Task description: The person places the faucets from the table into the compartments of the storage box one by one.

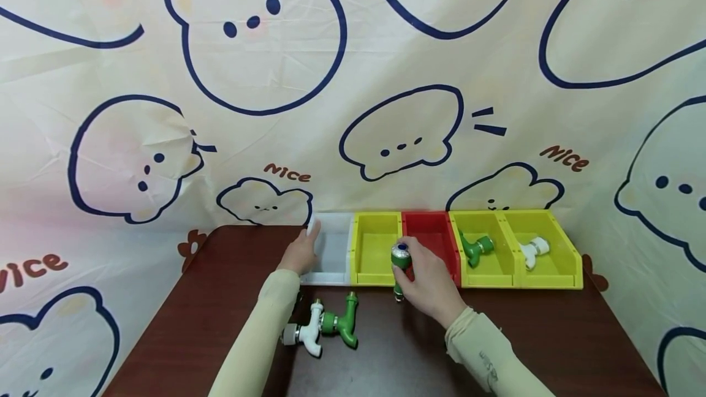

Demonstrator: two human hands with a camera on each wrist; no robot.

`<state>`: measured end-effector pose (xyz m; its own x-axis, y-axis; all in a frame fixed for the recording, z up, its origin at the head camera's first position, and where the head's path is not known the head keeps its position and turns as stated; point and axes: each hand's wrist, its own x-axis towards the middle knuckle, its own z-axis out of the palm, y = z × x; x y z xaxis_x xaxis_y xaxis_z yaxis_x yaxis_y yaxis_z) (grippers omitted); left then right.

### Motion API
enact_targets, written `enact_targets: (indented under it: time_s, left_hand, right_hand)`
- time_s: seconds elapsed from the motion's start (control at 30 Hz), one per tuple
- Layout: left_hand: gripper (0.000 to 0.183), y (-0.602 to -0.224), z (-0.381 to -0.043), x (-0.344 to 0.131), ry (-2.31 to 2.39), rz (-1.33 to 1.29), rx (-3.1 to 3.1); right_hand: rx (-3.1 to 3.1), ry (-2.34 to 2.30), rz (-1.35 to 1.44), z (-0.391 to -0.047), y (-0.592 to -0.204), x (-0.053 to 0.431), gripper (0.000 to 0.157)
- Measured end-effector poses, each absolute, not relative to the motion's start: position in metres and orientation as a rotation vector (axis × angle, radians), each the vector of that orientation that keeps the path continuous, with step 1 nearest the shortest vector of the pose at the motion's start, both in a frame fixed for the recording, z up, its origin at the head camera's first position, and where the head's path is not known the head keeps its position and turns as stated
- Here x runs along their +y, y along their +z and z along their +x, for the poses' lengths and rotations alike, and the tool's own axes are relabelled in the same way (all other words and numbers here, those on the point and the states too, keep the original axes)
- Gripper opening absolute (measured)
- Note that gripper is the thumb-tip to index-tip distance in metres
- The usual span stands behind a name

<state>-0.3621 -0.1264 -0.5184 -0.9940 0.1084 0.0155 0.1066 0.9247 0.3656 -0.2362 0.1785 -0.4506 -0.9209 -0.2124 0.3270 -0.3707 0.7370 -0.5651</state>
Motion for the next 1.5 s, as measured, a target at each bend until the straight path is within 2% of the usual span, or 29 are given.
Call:
enact_targets:
  time_s: [0.33,0.77,1.13,1.5]
  left_hand:
    - [0.086,-0.519,-0.362,-0.127,0.572,0.182,3.081]
    - [0.088,-0.516,-0.361,-0.125,0.571,0.169,3.068]
    - [0.089,-0.515,-0.359,-0.125,0.602,0.164,3.052]
    - [0.089,-0.517,-0.361,-0.126,0.623,0.151,3.046]
  right_hand:
    - [-2.666,1.149,0.422,-0.246,-0.450,0.191,0.048]
    - [-2.620,1.170,0.436,-0.254,-0.452,0.201,0.050]
    - [-2.554,1.230,0.410,-0.258,-0.454,0.204,0.039]
    - [-2.505,1.150,0.300,-0.268,-0.458,0.212,0.043]
